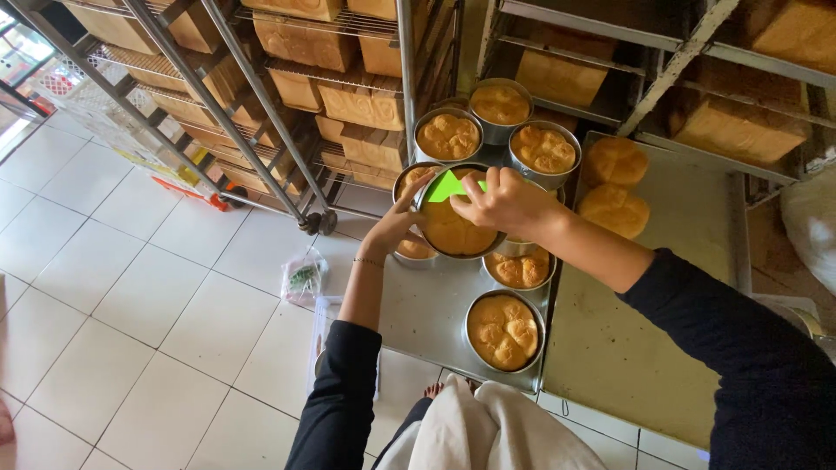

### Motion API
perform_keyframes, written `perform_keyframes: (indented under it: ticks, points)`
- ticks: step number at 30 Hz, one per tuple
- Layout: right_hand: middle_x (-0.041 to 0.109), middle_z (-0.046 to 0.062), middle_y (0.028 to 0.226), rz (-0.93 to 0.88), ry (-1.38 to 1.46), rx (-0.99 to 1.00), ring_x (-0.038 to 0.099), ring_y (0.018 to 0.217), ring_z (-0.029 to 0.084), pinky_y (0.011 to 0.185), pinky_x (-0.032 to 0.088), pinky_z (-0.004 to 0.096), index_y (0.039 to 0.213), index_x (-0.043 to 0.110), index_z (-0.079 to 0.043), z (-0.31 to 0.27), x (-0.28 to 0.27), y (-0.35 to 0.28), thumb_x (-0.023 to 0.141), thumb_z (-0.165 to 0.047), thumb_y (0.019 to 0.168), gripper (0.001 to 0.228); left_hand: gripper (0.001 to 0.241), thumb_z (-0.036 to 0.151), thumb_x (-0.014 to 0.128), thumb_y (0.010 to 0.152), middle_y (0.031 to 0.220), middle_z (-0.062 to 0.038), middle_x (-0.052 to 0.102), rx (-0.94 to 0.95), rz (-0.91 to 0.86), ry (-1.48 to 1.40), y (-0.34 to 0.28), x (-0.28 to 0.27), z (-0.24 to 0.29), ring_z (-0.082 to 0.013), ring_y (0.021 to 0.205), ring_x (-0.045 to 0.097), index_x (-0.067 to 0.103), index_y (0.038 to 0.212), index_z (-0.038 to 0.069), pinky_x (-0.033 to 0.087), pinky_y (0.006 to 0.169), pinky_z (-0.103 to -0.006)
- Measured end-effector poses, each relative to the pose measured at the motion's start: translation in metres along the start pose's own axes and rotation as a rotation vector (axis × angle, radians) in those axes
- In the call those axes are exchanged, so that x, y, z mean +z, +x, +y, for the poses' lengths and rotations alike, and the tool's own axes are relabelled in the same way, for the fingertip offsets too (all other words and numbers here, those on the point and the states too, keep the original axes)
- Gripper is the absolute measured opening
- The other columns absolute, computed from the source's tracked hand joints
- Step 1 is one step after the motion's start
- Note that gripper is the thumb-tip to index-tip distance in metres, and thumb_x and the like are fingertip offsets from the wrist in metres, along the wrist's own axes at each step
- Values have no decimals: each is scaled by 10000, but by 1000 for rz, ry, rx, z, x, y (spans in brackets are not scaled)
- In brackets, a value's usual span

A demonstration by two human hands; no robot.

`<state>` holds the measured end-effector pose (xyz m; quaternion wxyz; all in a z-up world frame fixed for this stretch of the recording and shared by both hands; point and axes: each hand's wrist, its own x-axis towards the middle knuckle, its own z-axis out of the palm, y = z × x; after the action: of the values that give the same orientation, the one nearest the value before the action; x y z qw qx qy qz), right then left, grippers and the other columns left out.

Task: Removing baked cakes from their tins using a spatula and placing them on a tray.

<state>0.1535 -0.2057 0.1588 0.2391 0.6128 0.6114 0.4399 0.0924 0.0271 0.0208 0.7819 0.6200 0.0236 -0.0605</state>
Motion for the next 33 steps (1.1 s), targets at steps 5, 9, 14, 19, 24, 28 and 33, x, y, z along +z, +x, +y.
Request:
perform_keyframes:
  ticks: [5,9,14,19,24,28,33]
  points:
    - [624,-1,841,28,-13,-26,518,563,100,479,400,219,1096,689,-198,-3,-4,1,656,-189,893,206,923,-124,509,785,1557,-46,412,1,-38,-33,2,3,1,-196,911,686,348,1575,326,674,705,-418]
    - [647,-16,865,43,-34,-94,539,623,99,529,408,212,1158,719,-124,-7,-18,2,639,-204,899,283,938,-120,519,782,1477,-100,499,-5,-44,-69,5,2,-1,-175,871,683,347,1587,330,677,690,-421]
    - [645,-26,840,100,-10,-108,564,666,84,568,404,213,1106,707,-109,-10,-31,-6,629,-220,926,225,917,-117,543,823,1268,-179,566,-4,69,-104,6,-4,-7,-181,858,671,367,1613,314,681,679,-400]
    - [634,-46,859,79,5,-54,599,722,74,590,423,215,1078,677,-126,0,-58,-27,641,-215,958,154,883,-167,527,791,1467,-29,500,284,147,-137,2,-13,-14,-190,1060,733,387,1572,221,674,718,-366]
    - [683,18,834,-421,889,719,603,585,130,442,448,219,1171,712,-216,-5,-80,-72,692,-156,904,274,943,-137,523,787,1519,-255,472,370,295,-227,-18,-30,-11,-235,938,692,326,1624,250,653,653,-297]
    - [704,23,785,-679,1169,860,618,574,147,472,452,276,1081,706,-207,-125,-3,-133,717,-252,920,167,909,-126,527,772,1691,-100,246,478,391,-117,-34,-31,-1,-180,1171,656,341,1592,217,658,737,-283]
    - [609,270,1087,-779,1304,960,677,837,402,667,563,497,1382,498,-181,-305,42,-111,549,-172,985,399,972,-107,535,719,1649,-62,265,479,465,-173,-37,-23,2,-230,1179,610,302,1597,237,620,682,-257]
